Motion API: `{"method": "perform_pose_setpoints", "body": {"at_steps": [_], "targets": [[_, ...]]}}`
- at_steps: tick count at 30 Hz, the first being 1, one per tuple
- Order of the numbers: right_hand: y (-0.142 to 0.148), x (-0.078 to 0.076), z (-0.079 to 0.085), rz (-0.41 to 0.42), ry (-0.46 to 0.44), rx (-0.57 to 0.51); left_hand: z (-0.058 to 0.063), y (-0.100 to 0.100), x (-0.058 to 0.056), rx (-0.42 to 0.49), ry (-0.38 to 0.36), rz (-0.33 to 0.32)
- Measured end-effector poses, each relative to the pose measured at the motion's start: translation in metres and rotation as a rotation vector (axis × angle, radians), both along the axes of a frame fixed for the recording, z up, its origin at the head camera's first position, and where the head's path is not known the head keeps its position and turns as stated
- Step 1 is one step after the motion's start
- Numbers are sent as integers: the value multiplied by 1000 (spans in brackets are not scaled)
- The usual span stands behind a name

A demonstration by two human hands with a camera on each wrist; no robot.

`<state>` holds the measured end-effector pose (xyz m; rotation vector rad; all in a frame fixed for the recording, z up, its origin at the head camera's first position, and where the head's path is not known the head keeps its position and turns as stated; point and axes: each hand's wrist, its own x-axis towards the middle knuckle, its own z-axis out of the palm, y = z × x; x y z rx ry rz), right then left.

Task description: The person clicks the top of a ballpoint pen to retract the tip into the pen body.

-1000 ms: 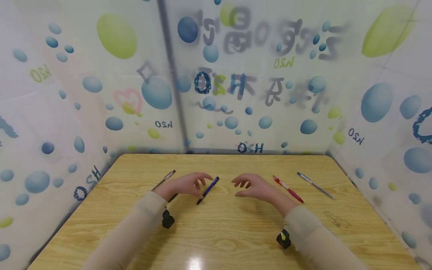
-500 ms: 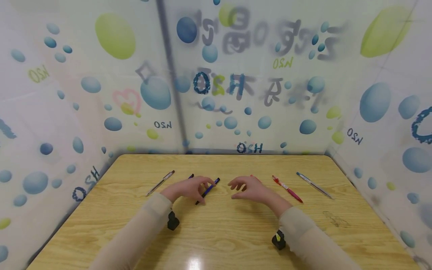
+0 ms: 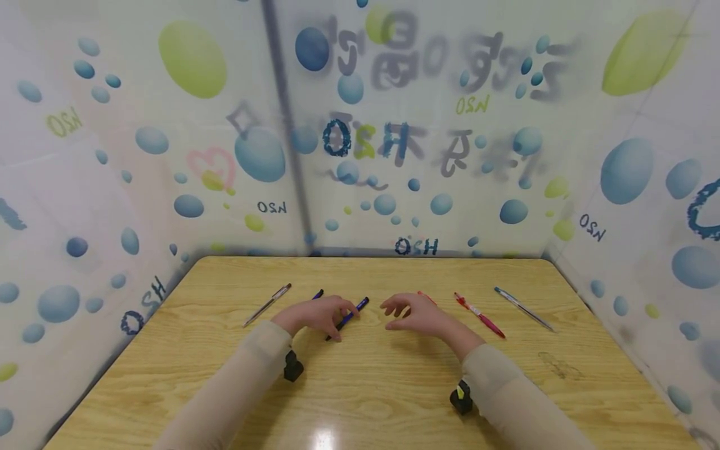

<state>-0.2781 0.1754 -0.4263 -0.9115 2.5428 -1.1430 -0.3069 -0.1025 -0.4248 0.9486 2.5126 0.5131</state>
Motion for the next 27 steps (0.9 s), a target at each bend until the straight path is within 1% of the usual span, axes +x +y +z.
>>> {"method": "perform_pose_setpoints", "body": {"at_steps": [8, 11, 18, 21, 24, 27], "targets": [[-1, -3, 4, -18, 7, -34, 1, 0, -1, 6, -47, 37], [-1, -5, 6, -24, 4, -43, 2, 0, -1, 21, -72, 64], [-1, -7, 9, -51, 8, -80, 8, 0, 4, 140, -213, 167], [-2, -7, 11, -63, 32, -113, 8, 0, 7, 194, -225, 178], [-3, -5, 14, -87, 59, -149, 6, 0, 9, 284, -248, 190], [-4, -4, 17, -122, 66, -186, 8, 2, 11, 380, -286, 212]]}}
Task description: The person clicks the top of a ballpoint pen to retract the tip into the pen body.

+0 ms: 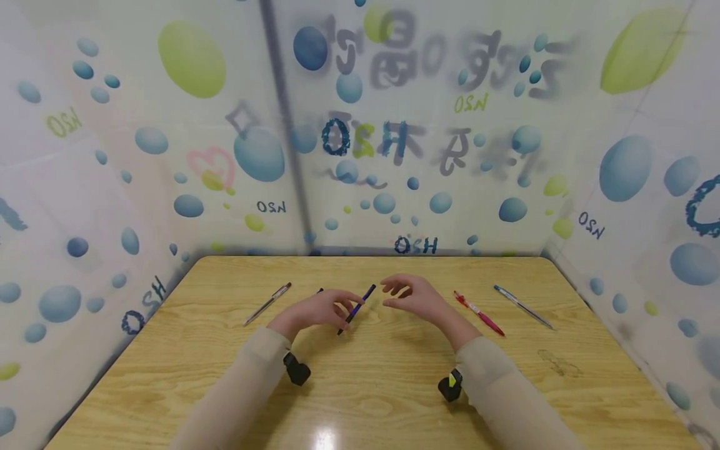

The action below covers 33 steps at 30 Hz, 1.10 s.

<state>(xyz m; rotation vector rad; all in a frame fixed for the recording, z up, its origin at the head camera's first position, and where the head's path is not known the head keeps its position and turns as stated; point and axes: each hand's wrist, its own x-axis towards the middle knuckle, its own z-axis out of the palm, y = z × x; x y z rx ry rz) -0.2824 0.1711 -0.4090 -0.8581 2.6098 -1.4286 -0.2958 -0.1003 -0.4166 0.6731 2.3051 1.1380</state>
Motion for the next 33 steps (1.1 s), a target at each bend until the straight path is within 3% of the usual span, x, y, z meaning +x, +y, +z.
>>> {"method": "perform_pose_setpoints", "body": {"at_steps": [10, 17, 21, 28, 33], "targets": [[-4, 2, 5, -93, 50, -132, 11, 7, 8, 129, 43, 42], [-8, 6, 15, -165, 126, -215, 16, 16, 17, 221, 177, 78], [-14, 12, 26, -193, 152, -233, 21, 24, 25, 251, 228, 114], [-28, 41, 60, -209, 195, -286, 26, 33, 35, 304, 263, 159], [-33, 44, 65, -259, 187, -340, 28, 38, 40, 363, 270, 170]]}}
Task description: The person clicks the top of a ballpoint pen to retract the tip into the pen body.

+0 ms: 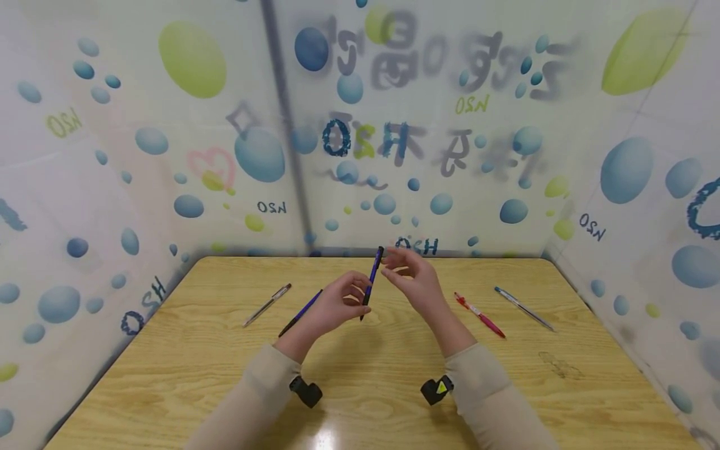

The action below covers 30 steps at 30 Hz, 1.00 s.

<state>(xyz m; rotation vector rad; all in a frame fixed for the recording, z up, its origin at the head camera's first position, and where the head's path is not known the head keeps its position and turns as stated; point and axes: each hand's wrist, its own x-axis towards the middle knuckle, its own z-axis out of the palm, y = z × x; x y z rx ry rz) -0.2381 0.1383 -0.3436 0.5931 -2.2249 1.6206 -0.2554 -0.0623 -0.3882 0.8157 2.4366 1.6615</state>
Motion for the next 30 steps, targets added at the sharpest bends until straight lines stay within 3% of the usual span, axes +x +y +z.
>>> {"method": "perform_pose_setpoints", "body": {"at_steps": [9, 15, 22, 27, 30], "targets": [[3, -16, -14, -12, -41, -84, 4, 7, 8, 58, 9, 35], [0, -14, -11, -2, -31, -91, 5, 11, 12, 106, 8, 36], [-2, -11, -9, 21, 13, -112, 6, 13, 15, 165, -59, 55], [-2, -9, -8, 48, 54, -119, 5, 14, 15, 163, -63, 54], [-2, -8, -7, 65, 71, -123, 5, 15, 14, 165, -102, 60]]}}
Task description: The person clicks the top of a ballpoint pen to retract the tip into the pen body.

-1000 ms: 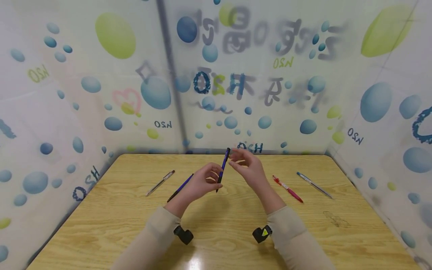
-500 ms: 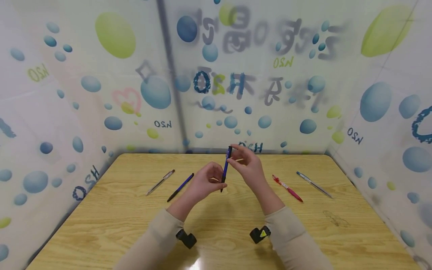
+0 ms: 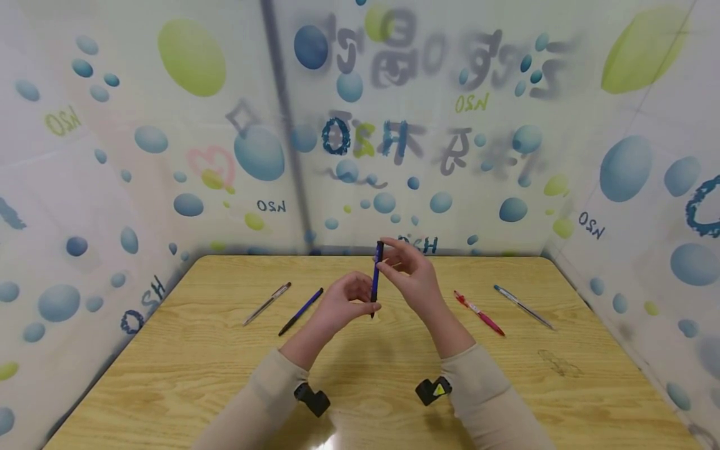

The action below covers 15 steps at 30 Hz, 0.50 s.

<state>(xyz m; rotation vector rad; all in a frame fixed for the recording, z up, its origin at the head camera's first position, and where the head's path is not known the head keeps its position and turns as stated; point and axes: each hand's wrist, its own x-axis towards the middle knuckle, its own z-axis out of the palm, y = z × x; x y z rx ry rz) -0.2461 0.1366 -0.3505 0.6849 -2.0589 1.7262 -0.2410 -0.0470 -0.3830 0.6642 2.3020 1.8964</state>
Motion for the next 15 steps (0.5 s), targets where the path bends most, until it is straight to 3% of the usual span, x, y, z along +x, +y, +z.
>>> {"method": "perform_pose_setpoints", "body": {"at_steps": [6, 15], "targets": [[-1, 1, 1, 28, 15, -11, 3, 1, 2, 38, -96, -5], [-1, 0, -2, 73, 10, -50, 3, 2, 2, 107, -174, 4]]}}
